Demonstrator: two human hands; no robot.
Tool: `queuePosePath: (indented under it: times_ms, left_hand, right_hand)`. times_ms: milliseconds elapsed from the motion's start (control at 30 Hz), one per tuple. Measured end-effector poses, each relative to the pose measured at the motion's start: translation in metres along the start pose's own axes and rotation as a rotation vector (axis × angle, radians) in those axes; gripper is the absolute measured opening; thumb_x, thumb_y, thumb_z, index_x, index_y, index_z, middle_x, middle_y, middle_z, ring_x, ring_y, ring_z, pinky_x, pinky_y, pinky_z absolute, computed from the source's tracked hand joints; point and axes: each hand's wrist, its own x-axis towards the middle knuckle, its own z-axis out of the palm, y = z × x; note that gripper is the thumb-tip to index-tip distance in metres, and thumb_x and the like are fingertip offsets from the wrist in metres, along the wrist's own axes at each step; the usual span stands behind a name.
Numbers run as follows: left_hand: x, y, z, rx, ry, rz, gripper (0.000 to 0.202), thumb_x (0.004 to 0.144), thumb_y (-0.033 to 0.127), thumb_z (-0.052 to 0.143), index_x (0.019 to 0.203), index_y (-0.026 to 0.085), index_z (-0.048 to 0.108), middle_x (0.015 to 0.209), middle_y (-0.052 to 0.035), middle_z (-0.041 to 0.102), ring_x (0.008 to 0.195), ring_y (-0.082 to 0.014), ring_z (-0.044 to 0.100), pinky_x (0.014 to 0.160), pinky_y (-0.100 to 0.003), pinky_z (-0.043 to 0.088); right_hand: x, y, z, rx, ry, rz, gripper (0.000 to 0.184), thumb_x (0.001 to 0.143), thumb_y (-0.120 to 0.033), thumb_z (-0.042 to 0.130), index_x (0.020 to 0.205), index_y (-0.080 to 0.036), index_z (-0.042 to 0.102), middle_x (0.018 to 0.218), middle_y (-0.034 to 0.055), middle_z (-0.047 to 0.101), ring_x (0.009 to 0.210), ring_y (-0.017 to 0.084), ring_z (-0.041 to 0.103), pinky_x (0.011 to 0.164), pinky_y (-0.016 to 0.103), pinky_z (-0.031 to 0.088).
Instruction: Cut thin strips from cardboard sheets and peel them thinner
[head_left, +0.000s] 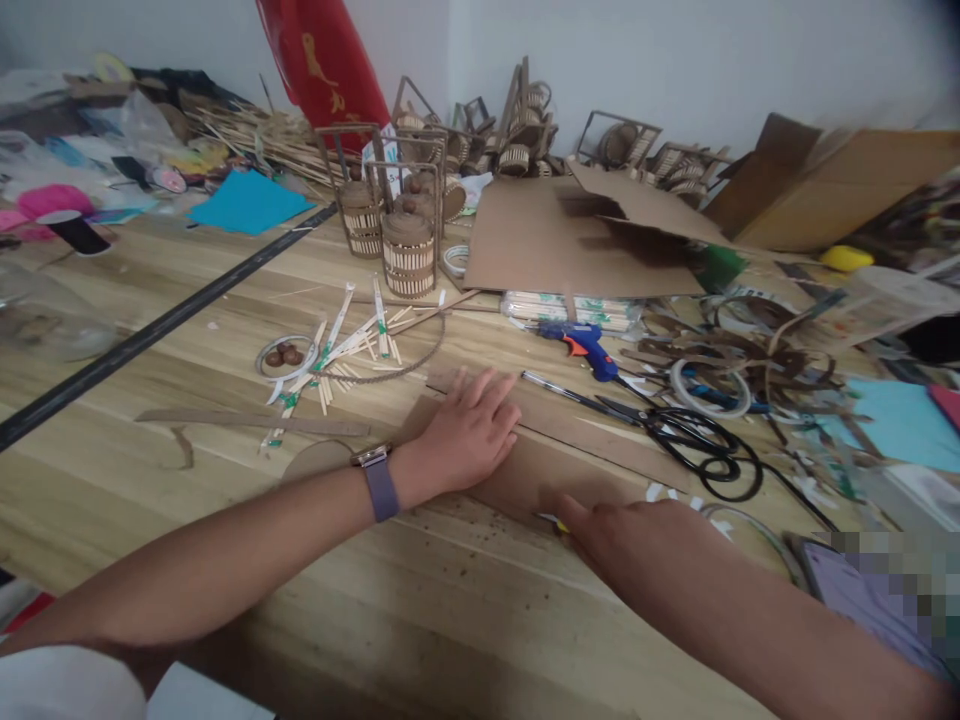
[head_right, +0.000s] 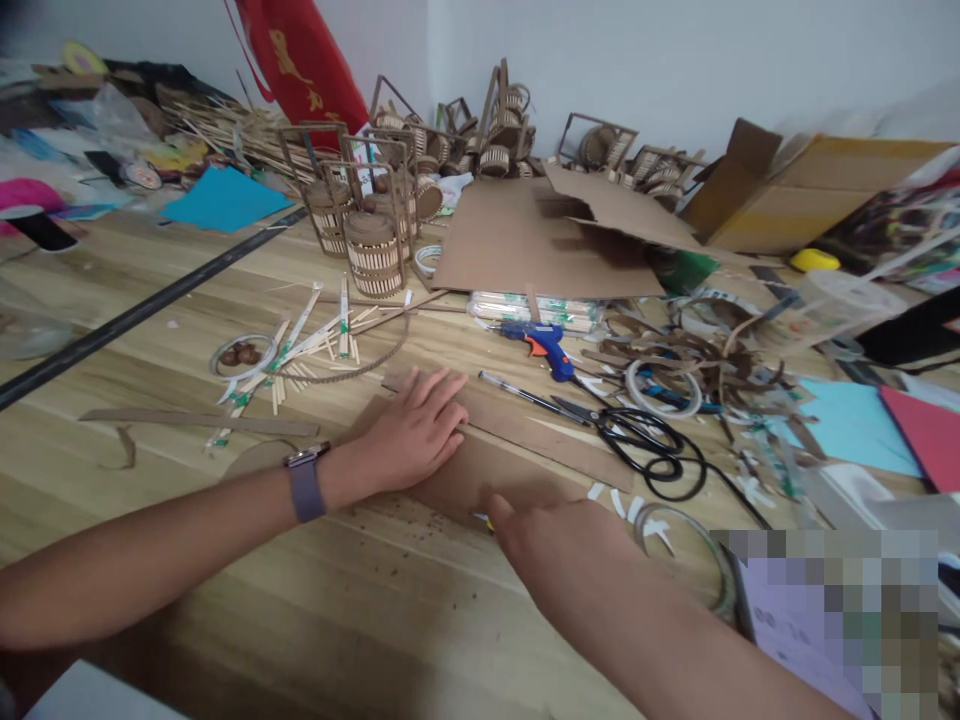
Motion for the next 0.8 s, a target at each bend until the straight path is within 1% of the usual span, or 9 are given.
queuePosePath:
  times_ms: [67, 133, 200, 267, 433, 500, 600, 733, 800]
  left_hand:
    - [0.005, 0.002, -0.002, -0.028, -0.013, -0.007, 0.024, 0.101, 0.029, 0.054, 0.116, 0.012, 0.062, 0.157, -0.0235, 0.042, 0.148, -0.0418, 0.033, 0.118, -0.068, 0.028]
    - [0.010, 0.003, -0.002, -0.067, -0.027, -0.039, 0.029, 0.101, 0.033, 0.055, 0.118, 0.011, 0.062, 0.157, -0.0239, 0.042, 0.148, -0.0420, 0.033, 0.119, -0.066, 0.029]
    - [0.012, 0.004, 0.001, -0.092, -0.037, -0.073, 0.032, 0.101, 0.036, 0.055, 0.118, 0.011, 0.061, 0.157, -0.0242, 0.042, 0.148, -0.0421, 0.035, 0.118, -0.065, 0.030]
    - [0.012, 0.004, 0.005, -0.096, -0.033, -0.079, 0.030, 0.101, 0.037, 0.053, 0.115, 0.011, 0.061, 0.157, -0.0237, 0.043, 0.148, -0.0413, 0.035, 0.119, -0.063, 0.031]
    - [0.007, 0.002, 0.012, -0.043, 0.060, -0.020, 0.026, 0.104, 0.031, 0.045, 0.104, 0.012, 0.062, 0.155, -0.0229, 0.045, 0.147, -0.0413, 0.035, 0.120, -0.062, 0.031]
    - [0.006, 0.001, 0.012, -0.023, 0.080, -0.003, 0.026, 0.104, 0.029, 0.043, 0.104, 0.011, 0.062, 0.153, -0.0236, 0.047, 0.146, -0.0421, 0.037, 0.119, -0.062, 0.031]
    - [0.006, 0.001, 0.013, -0.019, 0.092, 0.007, 0.027, 0.105, 0.027, 0.041, 0.105, 0.011, 0.063, 0.152, -0.0237, 0.048, 0.145, -0.0424, 0.038, 0.118, -0.063, 0.033]
    - [0.006, 0.001, 0.012, -0.016, 0.092, 0.011, 0.028, 0.105, 0.026, 0.039, 0.105, 0.011, 0.063, 0.151, -0.0232, 0.049, 0.145, -0.0422, 0.037, 0.118, -0.063, 0.033]
    - [0.006, 0.001, 0.011, -0.013, 0.084, 0.016, 0.028, 0.105, 0.025, 0.039, 0.105, 0.010, 0.063, 0.151, -0.0237, 0.049, 0.145, -0.0426, 0.037, 0.119, -0.063, 0.032]
  right_hand:
    - [0.004, -0.004, -0.008, -0.031, -0.046, -0.032, 0.035, 0.085, 0.001, 0.059, 0.109, -0.021, 0.071, 0.070, 0.0087, 0.079, 0.063, 0.034, 0.078, 0.044, 0.033, 0.053]
    - [0.009, -0.008, -0.016, -0.050, -0.060, -0.050, 0.032, 0.087, 0.001, 0.055, 0.106, -0.019, 0.071, 0.075, 0.0107, 0.080, 0.066, 0.035, 0.079, 0.047, 0.035, 0.055]
    - [0.016, -0.012, -0.022, -0.061, -0.065, -0.055, 0.031, 0.089, 0.000, 0.054, 0.109, -0.018, 0.070, 0.077, 0.0123, 0.081, 0.068, 0.034, 0.079, 0.050, 0.035, 0.057]
    - [0.021, -0.014, -0.024, -0.069, -0.074, -0.055, 0.031, 0.089, 0.000, 0.055, 0.110, -0.018, 0.069, 0.078, 0.0135, 0.080, 0.070, 0.034, 0.080, 0.051, 0.035, 0.057]
    - [0.028, -0.010, -0.019, -0.060, -0.152, -0.047, 0.026, 0.092, -0.009, 0.057, 0.112, -0.020, 0.067, 0.077, 0.0125, 0.080, 0.069, 0.033, 0.080, 0.050, 0.032, 0.057]
    - [0.029, -0.009, -0.017, -0.059, -0.171, -0.042, 0.028, 0.091, -0.007, 0.057, 0.113, -0.020, 0.066, 0.075, 0.0110, 0.080, 0.068, 0.032, 0.080, 0.050, 0.030, 0.056]
    - [0.027, -0.007, -0.015, -0.063, -0.181, -0.042, 0.031, 0.089, -0.003, 0.054, 0.112, -0.021, 0.066, 0.074, 0.0097, 0.080, 0.068, 0.032, 0.080, 0.049, 0.030, 0.055]
    - [0.025, -0.005, -0.012, -0.062, -0.170, -0.042, 0.027, 0.092, -0.005, 0.053, 0.107, -0.022, 0.067, 0.076, 0.0099, 0.080, 0.068, 0.032, 0.080, 0.046, 0.030, 0.053]
    - [0.023, -0.004, -0.010, -0.056, -0.150, -0.049, 0.028, 0.090, -0.004, 0.053, 0.106, -0.022, 0.067, 0.076, 0.0100, 0.080, 0.066, 0.032, 0.079, 0.044, 0.029, 0.051]
